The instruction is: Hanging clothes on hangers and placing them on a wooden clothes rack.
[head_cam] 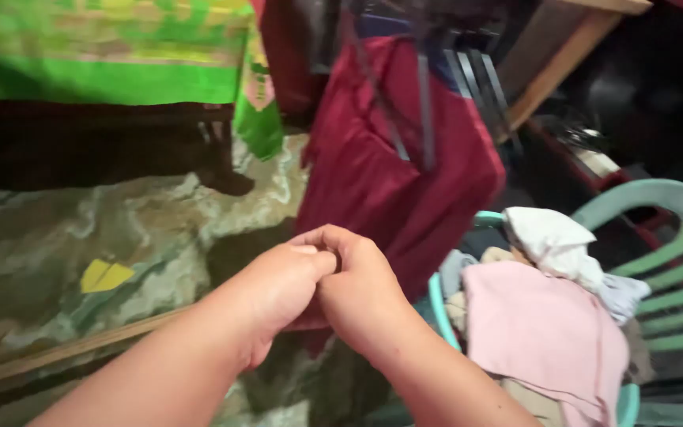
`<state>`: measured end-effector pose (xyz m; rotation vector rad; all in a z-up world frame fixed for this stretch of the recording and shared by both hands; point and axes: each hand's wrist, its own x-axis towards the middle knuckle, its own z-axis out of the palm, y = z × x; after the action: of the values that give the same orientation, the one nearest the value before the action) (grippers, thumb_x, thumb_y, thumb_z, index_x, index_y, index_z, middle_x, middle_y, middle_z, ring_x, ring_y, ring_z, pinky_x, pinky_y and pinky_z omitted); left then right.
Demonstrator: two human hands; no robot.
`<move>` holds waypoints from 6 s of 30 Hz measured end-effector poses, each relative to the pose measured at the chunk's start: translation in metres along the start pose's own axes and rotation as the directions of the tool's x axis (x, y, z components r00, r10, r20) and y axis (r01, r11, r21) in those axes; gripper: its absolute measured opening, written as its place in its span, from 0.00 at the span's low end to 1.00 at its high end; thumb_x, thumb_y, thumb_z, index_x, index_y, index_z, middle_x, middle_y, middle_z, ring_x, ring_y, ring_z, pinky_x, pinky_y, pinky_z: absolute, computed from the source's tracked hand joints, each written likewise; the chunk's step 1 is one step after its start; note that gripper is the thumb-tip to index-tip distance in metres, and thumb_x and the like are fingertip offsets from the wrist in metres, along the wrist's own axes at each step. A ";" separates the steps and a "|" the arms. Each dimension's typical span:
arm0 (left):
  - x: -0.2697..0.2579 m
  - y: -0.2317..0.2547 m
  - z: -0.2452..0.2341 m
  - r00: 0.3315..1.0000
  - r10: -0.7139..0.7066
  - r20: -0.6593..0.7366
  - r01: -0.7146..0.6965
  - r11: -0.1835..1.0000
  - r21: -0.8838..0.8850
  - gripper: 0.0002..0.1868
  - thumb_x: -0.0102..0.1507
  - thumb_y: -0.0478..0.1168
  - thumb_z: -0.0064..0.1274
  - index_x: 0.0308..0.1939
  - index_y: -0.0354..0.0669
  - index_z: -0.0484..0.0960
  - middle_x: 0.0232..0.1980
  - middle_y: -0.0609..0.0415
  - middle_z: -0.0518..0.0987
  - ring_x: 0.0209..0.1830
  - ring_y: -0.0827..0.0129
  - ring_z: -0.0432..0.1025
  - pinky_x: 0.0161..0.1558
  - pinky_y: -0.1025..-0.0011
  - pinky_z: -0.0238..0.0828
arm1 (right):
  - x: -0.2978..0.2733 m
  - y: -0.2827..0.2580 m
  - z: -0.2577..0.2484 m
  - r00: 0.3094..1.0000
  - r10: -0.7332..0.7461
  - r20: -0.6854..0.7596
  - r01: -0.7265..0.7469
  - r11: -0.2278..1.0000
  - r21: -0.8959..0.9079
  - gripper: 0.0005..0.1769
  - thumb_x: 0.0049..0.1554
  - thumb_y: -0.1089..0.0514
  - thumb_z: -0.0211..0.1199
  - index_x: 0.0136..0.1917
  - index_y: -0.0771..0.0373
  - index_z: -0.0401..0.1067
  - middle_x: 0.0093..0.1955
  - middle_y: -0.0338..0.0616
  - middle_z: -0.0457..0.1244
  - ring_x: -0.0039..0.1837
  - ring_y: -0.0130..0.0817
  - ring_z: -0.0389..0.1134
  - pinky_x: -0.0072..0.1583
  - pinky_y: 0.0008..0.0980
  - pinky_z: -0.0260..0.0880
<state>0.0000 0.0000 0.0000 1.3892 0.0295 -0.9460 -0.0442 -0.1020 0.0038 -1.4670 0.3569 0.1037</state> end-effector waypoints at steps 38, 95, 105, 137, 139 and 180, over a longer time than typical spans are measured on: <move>0.160 -0.089 0.214 0.937 -0.347 0.043 0.342 0.935 0.090 0.19 0.66 0.46 0.46 0.57 0.46 0.84 0.52 0.54 0.86 0.47 0.66 0.80 0.49 0.67 0.78 | 0.002 0.100 -0.346 0.908 0.070 -0.414 -0.297 0.803 -0.517 0.09 0.55 0.58 0.65 0.48 0.64 0.75 0.39 0.48 0.70 0.41 0.37 0.73 0.46 0.37 0.73; 0.073 0.023 0.181 0.901 -0.147 0.408 0.194 0.978 -0.076 0.22 0.65 0.50 0.47 0.51 0.38 0.84 0.49 0.47 0.86 0.46 0.65 0.80 0.51 0.65 0.77 | -0.007 0.017 -0.276 0.905 -0.399 0.149 0.090 0.521 0.849 0.18 0.65 0.48 0.57 0.57 0.66 0.70 0.50 0.48 0.66 0.53 0.41 0.67 0.57 0.40 0.69; 0.021 0.054 0.114 0.958 0.212 0.195 -0.152 0.946 -0.285 0.32 0.63 0.60 0.42 0.56 0.39 0.81 0.51 0.49 0.87 0.49 0.63 0.83 0.53 0.60 0.80 | -0.018 -0.011 -0.185 0.908 -0.386 0.166 0.100 0.583 0.806 0.23 0.64 0.45 0.56 0.60 0.66 0.69 0.55 0.50 0.66 0.57 0.42 0.67 0.60 0.43 0.69; -0.169 0.023 -0.225 0.869 0.326 -0.373 -0.379 0.922 -0.077 0.22 0.65 0.51 0.52 0.50 0.37 0.85 0.48 0.49 0.88 0.45 0.65 0.81 0.49 0.64 0.75 | -0.027 -0.024 0.220 0.859 -0.432 0.276 0.500 0.589 -0.635 0.22 0.54 0.51 0.60 0.60 0.61 0.74 0.57 0.47 0.72 0.60 0.38 0.74 0.60 0.38 0.72; -0.171 0.019 -0.234 0.845 0.347 -0.406 -0.443 0.881 -0.169 0.20 0.64 0.49 0.52 0.50 0.37 0.85 0.47 0.47 0.87 0.43 0.63 0.80 0.46 0.62 0.77 | -0.019 -0.016 0.217 0.661 -0.686 0.304 0.749 0.586 -0.309 0.26 0.52 0.54 0.62 0.63 0.64 0.71 0.61 0.48 0.71 0.63 0.40 0.72 0.63 0.39 0.71; -0.106 0.043 -0.162 0.785 0.511 -0.350 -0.505 0.855 0.116 0.14 0.58 0.33 0.61 0.48 0.38 0.88 0.39 0.49 0.87 0.30 0.66 0.78 0.29 0.66 0.74 | 0.001 -0.073 0.106 0.938 -0.346 0.026 0.307 0.861 0.405 0.31 0.52 0.72 0.62 0.69 0.62 0.68 0.56 0.45 0.68 0.56 0.36 0.70 0.59 0.38 0.72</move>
<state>0.0365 0.1878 0.0525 1.4702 -0.0689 -0.2226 -0.0044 -0.0062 0.0799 -1.0941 0.0361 -0.1644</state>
